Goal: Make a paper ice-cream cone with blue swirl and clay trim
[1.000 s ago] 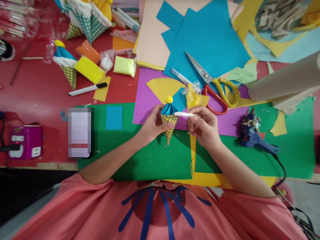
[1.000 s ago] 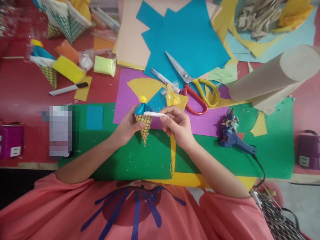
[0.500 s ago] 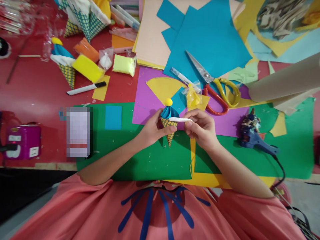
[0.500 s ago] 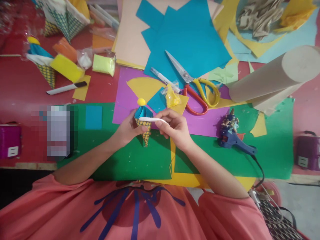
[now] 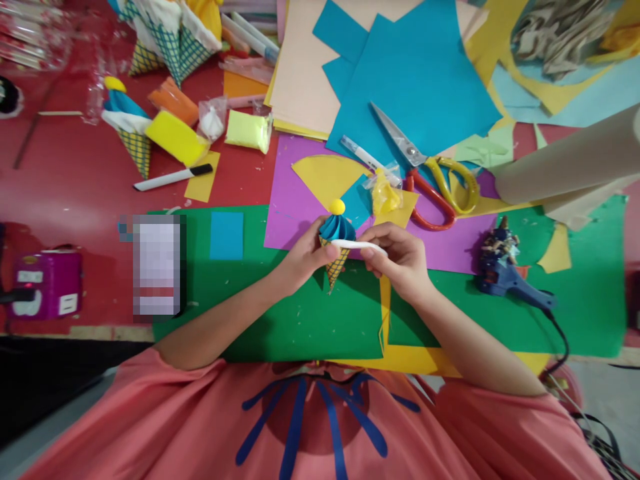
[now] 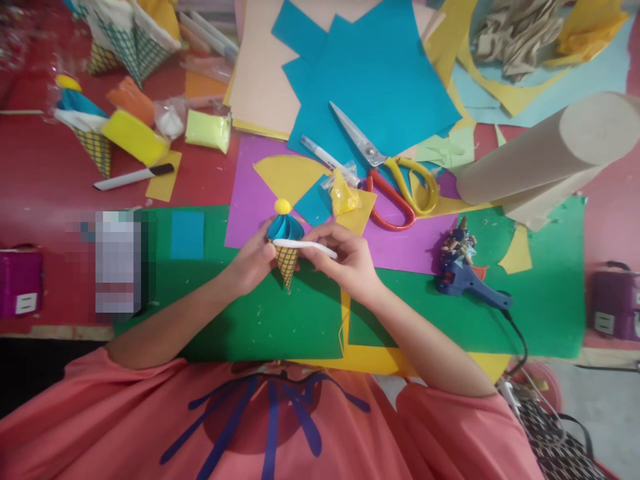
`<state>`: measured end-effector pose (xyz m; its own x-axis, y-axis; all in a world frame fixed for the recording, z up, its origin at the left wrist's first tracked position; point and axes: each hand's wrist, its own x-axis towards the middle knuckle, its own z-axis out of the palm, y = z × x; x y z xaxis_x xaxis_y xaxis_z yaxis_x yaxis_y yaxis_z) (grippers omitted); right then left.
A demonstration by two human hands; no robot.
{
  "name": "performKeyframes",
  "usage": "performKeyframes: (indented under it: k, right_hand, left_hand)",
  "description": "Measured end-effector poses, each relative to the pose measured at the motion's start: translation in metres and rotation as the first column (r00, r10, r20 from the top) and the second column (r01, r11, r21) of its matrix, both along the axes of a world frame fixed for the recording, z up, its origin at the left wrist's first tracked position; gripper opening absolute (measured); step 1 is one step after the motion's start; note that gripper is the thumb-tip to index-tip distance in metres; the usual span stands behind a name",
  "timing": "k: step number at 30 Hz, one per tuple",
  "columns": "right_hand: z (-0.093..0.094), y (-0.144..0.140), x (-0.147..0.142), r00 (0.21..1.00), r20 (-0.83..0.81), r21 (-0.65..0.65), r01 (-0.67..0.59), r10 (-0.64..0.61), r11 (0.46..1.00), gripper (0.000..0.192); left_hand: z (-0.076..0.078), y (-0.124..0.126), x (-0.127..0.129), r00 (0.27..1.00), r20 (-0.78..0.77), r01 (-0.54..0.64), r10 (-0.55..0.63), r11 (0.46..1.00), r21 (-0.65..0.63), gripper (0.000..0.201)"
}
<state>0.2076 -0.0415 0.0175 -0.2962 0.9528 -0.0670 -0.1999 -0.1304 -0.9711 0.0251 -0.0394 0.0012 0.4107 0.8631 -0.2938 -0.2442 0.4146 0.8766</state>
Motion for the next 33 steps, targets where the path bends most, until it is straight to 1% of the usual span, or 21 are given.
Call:
performKeyframes:
  k: [4,7,10,13,17,20,23,27,33]
  right_hand:
    - [-0.0013,-0.0023,-0.0008,0.996,0.091,0.065,-0.020,0.014,0.998,0.013]
    - [-0.0030,-0.0037,-0.0014,0.990,0.140,0.084,-0.011,-0.001,0.996,0.018]
    - [-0.0040,-0.0046,-0.0020,0.994,0.109,0.091,-0.009,-0.001,0.996,0.021]
    - [-0.0049,-0.0056,-0.0021,0.994,0.113,0.104,-0.020,0.008,0.994,0.019]
    - [-0.0068,-0.0071,-0.0008,0.992,0.126,0.186,-0.012,-0.012,0.982,0.014]
    - [-0.0074,-0.0072,0.0004,0.983,0.181,0.242,-0.010,-0.035,0.970,0.012]
    - [-0.0070,-0.0066,0.0009,0.967,0.245,0.293,-0.010,-0.065,0.956,0.011]
    - [-0.0069,-0.0065,0.0002,0.970,0.238,0.287,-0.022,-0.049,0.958,0.009]
    - [-0.0080,-0.0067,-0.0010,0.971,0.233,0.232,-0.003,-0.052,0.973,0.014]
  left_hand:
    - [0.0002,-0.0013,0.0006,0.999,0.048,-0.009,0.015,0.991,-0.131,0.067]
    - [0.0021,0.0000,0.0027,0.998,0.045,-0.040,0.049,0.984,-0.175,0.064]
    - [0.0034,0.0019,0.0044,0.996,0.059,-0.059,0.072,0.979,-0.193,0.063]
    - [0.0035,0.0035,0.0048,0.993,0.067,-0.078,0.094,0.974,-0.213,0.059]
    - [0.0034,0.0043,0.0043,0.993,0.080,-0.073,0.091,0.976,-0.206,0.053]
    - [0.0038,0.0043,0.0039,0.993,0.086,-0.064,0.083,0.977,-0.206,0.049]
    - [0.0047,0.0046,0.0038,0.993,0.073,-0.078,0.097,0.971,-0.224,0.050]
    - [0.0067,0.0050,0.0044,0.994,0.056,-0.080,0.097,0.966,-0.246,0.054]
    - [0.0076,0.0045,0.0055,0.991,0.096,-0.071,0.096,0.968,-0.242,0.048]
